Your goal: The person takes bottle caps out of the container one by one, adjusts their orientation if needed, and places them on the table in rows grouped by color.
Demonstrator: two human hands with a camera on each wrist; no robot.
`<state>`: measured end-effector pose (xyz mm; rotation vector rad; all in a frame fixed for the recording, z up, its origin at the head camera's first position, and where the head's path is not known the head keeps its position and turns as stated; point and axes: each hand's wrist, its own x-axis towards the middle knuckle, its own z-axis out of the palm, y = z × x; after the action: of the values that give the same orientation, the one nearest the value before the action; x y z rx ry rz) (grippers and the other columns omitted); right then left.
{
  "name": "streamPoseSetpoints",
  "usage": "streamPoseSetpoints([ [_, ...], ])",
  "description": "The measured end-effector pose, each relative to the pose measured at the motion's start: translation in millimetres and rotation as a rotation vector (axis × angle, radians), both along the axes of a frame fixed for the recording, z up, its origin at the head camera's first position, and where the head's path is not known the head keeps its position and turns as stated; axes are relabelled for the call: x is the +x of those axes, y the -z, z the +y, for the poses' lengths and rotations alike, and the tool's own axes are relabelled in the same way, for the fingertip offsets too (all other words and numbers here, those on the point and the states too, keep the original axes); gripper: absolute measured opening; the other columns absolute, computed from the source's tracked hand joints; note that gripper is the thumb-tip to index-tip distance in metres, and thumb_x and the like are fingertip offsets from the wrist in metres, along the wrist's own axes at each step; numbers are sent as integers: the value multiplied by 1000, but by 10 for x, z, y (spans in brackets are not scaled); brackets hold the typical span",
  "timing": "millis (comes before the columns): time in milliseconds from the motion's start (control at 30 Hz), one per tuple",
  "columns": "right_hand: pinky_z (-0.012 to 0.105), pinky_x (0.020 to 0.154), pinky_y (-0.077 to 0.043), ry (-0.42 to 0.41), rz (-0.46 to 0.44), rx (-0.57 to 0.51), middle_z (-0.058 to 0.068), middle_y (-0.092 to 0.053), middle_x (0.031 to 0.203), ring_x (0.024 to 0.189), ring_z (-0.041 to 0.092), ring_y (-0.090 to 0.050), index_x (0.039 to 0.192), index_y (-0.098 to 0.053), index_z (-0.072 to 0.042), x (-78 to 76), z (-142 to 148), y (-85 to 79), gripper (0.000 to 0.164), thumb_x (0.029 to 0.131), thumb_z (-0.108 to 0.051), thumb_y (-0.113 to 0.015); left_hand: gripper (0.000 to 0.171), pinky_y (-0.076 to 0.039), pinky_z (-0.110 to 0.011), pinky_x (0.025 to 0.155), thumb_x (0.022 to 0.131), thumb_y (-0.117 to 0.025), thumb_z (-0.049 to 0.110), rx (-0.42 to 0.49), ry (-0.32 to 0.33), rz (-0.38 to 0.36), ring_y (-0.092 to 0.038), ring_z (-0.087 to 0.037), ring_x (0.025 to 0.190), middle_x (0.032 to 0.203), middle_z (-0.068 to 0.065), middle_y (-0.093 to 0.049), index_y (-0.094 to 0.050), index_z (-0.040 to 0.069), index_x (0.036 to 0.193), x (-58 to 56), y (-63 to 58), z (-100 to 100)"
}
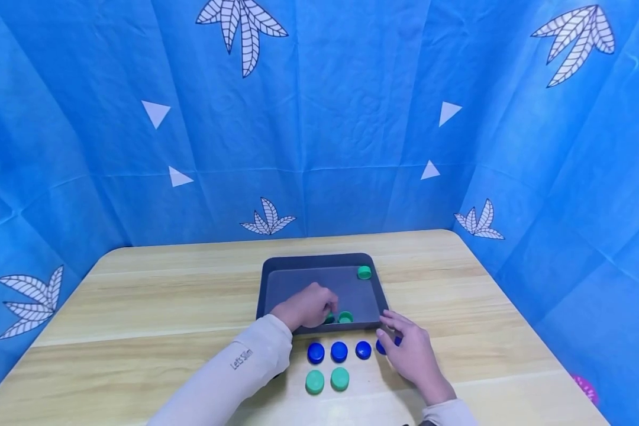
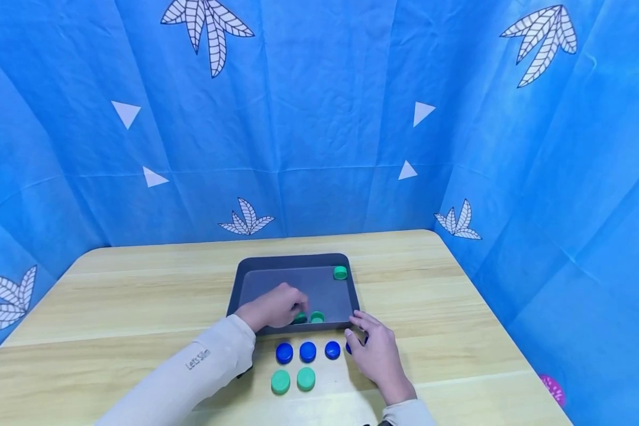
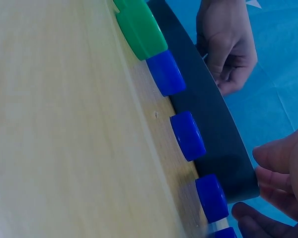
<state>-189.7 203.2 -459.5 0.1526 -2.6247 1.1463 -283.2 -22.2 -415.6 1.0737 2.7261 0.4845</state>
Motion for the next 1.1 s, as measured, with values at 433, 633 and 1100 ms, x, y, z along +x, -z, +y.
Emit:
streamPoseSetpoints([
  [433,48,99,-42,5,-12,3,11,-62,126,121,35,-54,114,-69,2,5,-9,-24,30,87,-12,-73,12,-44,-26,64,94,-62,8,-64,-141,-47,-52,-13,69,81,1,-60,-70,8,103,-8,-2,-26],
  [633,49,99,-41,5,12,8,11,-63,125,120,35,-55,113,-69,2,0,-10,-2,30,86,-10,-74,20,-48,-27,70,86,-73,6,-81,-164,-11,-55,-15,83,94,-4,-63,-69,7,106,-20,28,-47],
  [1100,50,98,-41,2,41,15,12,-64,123,118,37,-56,112,-69,2,-1,3,15,30,85,-11,-74,23,-44,-24,59,84,-79,18,-17,-228,-50,-49,-14,69,78,2,-52,-61,11,96,-7,22,-113],
])
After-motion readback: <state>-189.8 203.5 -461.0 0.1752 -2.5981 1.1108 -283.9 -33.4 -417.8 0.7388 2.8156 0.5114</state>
